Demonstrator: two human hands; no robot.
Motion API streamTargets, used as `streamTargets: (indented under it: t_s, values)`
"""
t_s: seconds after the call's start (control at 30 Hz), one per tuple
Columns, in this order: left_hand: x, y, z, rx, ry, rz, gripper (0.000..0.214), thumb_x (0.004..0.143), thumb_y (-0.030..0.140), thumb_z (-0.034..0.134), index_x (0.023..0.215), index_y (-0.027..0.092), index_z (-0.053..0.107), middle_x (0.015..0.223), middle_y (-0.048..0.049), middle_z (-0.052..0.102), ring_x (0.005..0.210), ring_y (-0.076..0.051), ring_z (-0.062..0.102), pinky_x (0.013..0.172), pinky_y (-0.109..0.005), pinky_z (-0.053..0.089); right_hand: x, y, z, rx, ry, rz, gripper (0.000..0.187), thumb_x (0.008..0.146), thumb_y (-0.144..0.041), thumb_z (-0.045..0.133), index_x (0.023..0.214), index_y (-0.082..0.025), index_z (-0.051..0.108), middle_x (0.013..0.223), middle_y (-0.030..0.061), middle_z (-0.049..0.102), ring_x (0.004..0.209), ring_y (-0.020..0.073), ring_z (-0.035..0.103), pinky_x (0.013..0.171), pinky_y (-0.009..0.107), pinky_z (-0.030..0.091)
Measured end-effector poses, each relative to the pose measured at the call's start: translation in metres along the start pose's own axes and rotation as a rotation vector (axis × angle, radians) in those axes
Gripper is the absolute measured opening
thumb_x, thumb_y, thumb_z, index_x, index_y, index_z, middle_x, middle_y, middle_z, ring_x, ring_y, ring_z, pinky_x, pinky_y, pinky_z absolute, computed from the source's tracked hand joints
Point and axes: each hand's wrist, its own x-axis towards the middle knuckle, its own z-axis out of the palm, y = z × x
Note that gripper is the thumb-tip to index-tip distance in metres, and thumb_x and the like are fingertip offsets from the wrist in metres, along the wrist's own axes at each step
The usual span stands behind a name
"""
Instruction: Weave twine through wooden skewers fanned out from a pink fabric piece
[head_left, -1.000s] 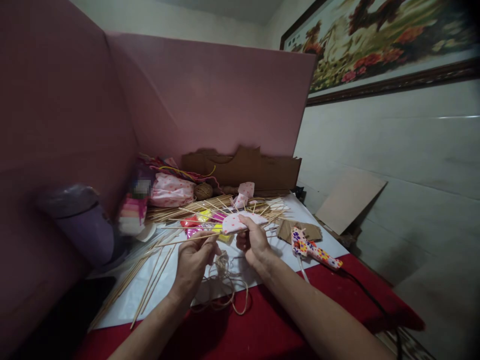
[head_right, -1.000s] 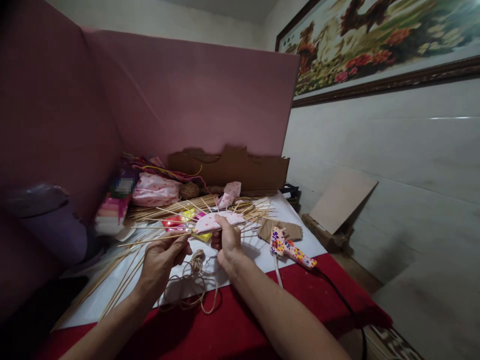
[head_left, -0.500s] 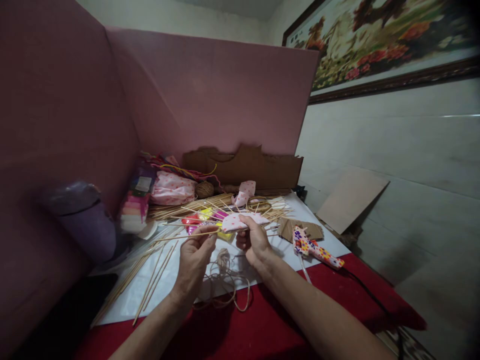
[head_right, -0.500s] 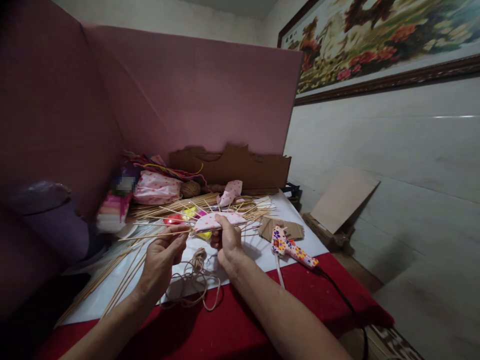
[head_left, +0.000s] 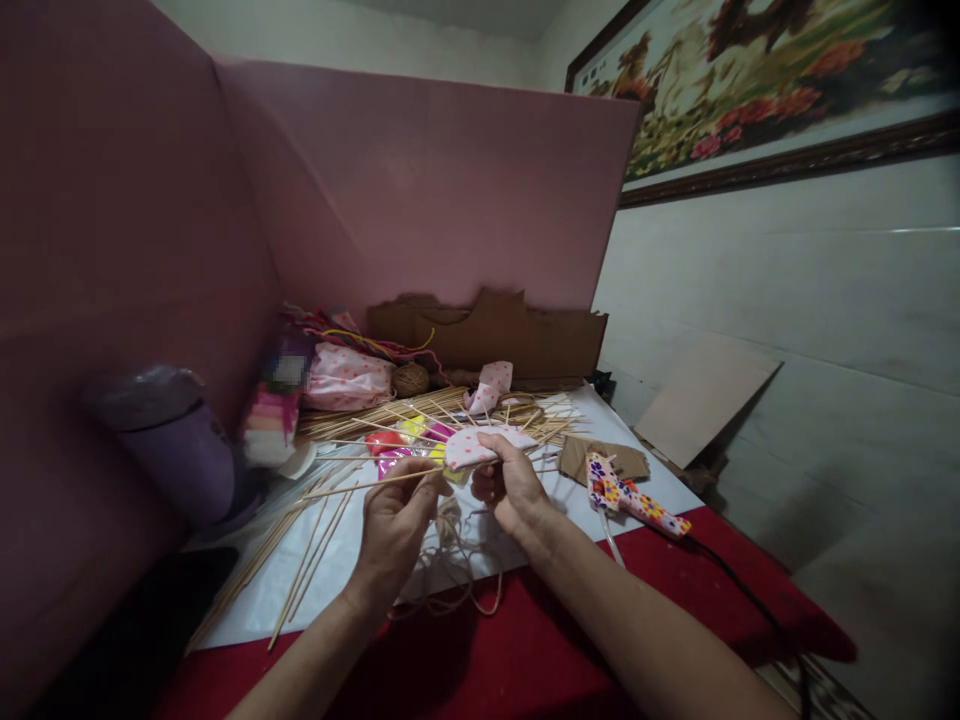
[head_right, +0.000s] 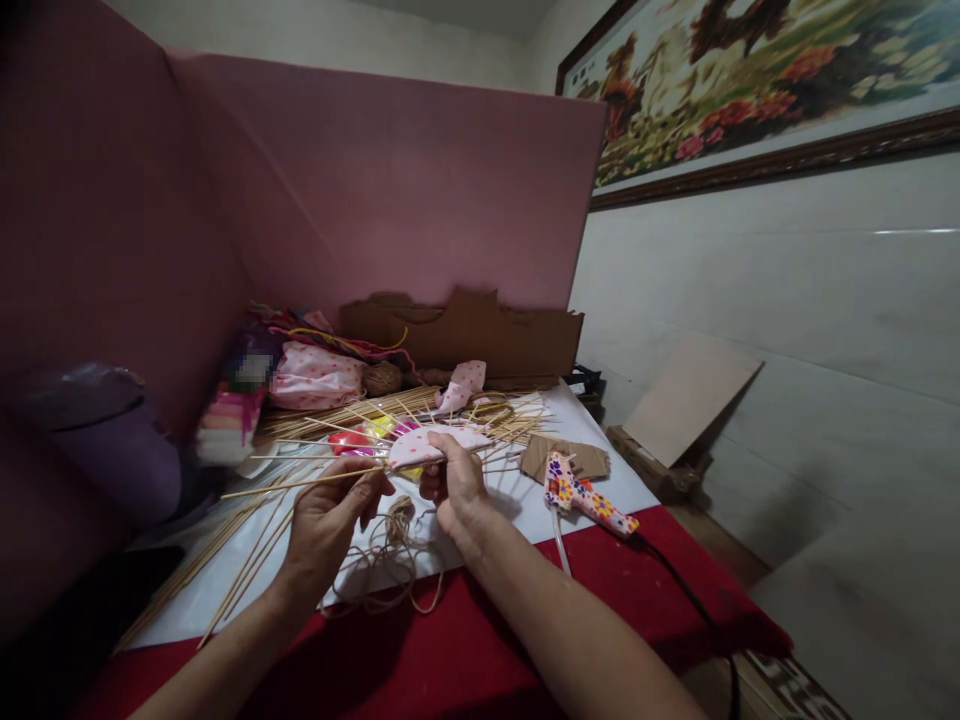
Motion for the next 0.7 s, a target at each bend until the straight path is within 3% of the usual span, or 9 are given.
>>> streamTargets:
  t_s: [0.13,0.3,0.47,0.7]
  values:
    - [0.000,0.005,0.003,-0.049,0.052,-0.045,0.015,0.069,0.029,0.064,0.072,0.016,0.057,0.051,0.0065,0.046,0.046,-0.006,0.037,0.044,-0.018,0.030,-0.002,0.000,0.001,-0.020,0.004,-0.001,0.023,0.068,-0.022,0.057,0.055,-0.018,0.039,0.034,-0.0075,0.037,0.029,0.0041,0.025,0.030,0.015,0.015]
    - [-0.002,0.008,0.007,-0.093,0.130,-0.069,0.019,0.066,0.022,0.062,0.084,0.017,0.062,0.047,0.0077,0.044,0.042,-0.006,0.033,0.041,-0.019,0.026,0.000,0.004,0.000,-0.025,-0.002,0.040,0.021,0.069,-0.024,0.057,0.056,-0.017,0.041,0.034,-0.0078,0.037,0.029,0.0034,0.024,0.031,0.015,0.014]
    - [-0.002,0.003,0.006,-0.110,0.141,-0.081,0.013,0.063,0.023,0.062,0.074,0.017,0.067,0.049,0.0040,0.050,0.042,-0.007,0.035,0.040,-0.020,0.026,0.000,0.003,0.000,-0.013,0.000,0.059,0.022,0.069,-0.024,0.057,0.056,-0.018,0.040,0.034,-0.0083,0.036,0.029,0.0031,0.024,0.031,0.014,0.014]
    - [-0.001,-0.002,-0.001,-0.088,0.081,-0.018,0.022,0.062,0.022,0.069,0.083,0.018,0.069,0.053,0.0045,0.052,0.048,-0.007,0.037,0.044,-0.019,0.027,-0.006,0.000,0.003,-0.003,0.033,0.015,0.022,0.069,-0.024,0.057,0.057,-0.018,0.040,0.035,-0.0083,0.036,0.029,0.0030,0.025,0.031,0.015,0.015]
